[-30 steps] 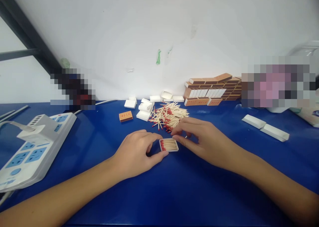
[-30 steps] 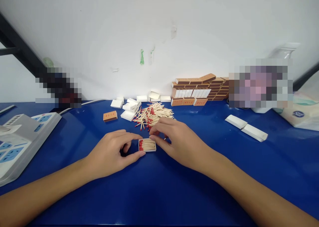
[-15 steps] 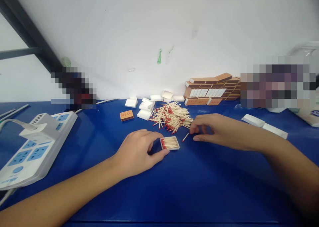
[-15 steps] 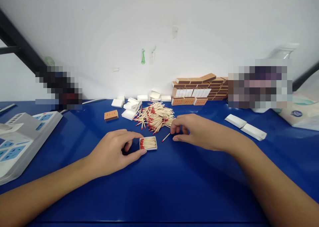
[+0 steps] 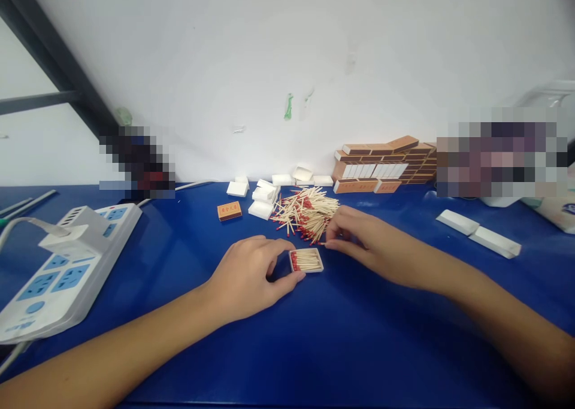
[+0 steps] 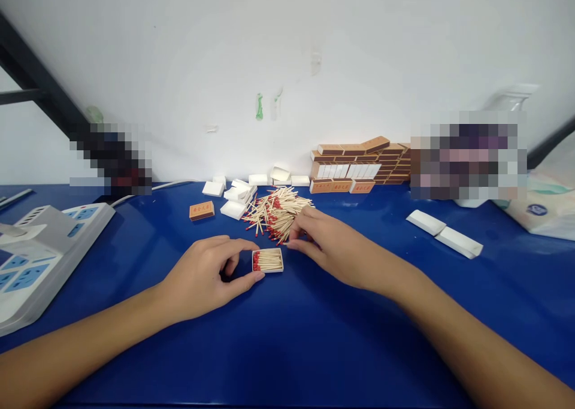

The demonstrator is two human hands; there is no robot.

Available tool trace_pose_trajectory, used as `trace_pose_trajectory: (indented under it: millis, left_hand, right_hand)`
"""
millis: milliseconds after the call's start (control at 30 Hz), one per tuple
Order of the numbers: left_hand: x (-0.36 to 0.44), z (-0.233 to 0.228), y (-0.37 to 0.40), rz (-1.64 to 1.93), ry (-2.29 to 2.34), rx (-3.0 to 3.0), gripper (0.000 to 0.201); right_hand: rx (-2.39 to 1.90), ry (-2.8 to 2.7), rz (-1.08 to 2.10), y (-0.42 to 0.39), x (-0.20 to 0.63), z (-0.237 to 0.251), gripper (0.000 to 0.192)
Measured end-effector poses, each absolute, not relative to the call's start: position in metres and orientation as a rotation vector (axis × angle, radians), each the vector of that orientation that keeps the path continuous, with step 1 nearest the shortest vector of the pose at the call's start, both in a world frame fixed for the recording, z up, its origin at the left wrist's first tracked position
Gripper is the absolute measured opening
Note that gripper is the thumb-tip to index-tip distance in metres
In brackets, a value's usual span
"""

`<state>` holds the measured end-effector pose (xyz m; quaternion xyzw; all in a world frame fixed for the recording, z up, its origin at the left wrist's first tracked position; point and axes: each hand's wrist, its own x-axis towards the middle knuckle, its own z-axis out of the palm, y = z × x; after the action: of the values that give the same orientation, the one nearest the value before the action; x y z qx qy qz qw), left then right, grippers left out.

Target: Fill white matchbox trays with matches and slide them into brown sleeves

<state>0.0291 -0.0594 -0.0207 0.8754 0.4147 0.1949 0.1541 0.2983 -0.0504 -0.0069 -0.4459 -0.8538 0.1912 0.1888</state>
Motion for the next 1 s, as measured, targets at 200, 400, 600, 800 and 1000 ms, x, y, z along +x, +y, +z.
trace_pose_trajectory:
  millis: [200, 400, 600, 800, 1000]
  left_hand:
    - [0.031, -0.020, -0.060, 0.573, 1.188, 2.496, 0.029]
    - [0.030, -0.019, -0.058, 0.536, 1.182, 2.495, 0.029]
    - [0.029, -0.020, -0.058, 0.536, 1.187, 2.492, 0.029]
    - [0.026, -0.018, -0.057, 0.528, 1.138, 2.487, 0.030]
    - [0.024, -0.017, -0.056, 0.552, 1.101, 2.515, 0.028]
  right_hand:
    - [-1.219, -2.372, 0.536, -0.064, 0.267, -0.012, 0.012]
    - [-1.200, -2.352, 0.499, -0.059, 0.279, -0.009, 0.012]
    - [-1.186, -2.373, 0.534, -0.061, 0.275, -0.008, 0.015]
    - [-1.202, -2.220, 0.254, -0.042, 0.287, 0.014, 0.018]
    - [-1.248, -2.377, 0.138, -0.014, 0.247, 0.043, 0.017]
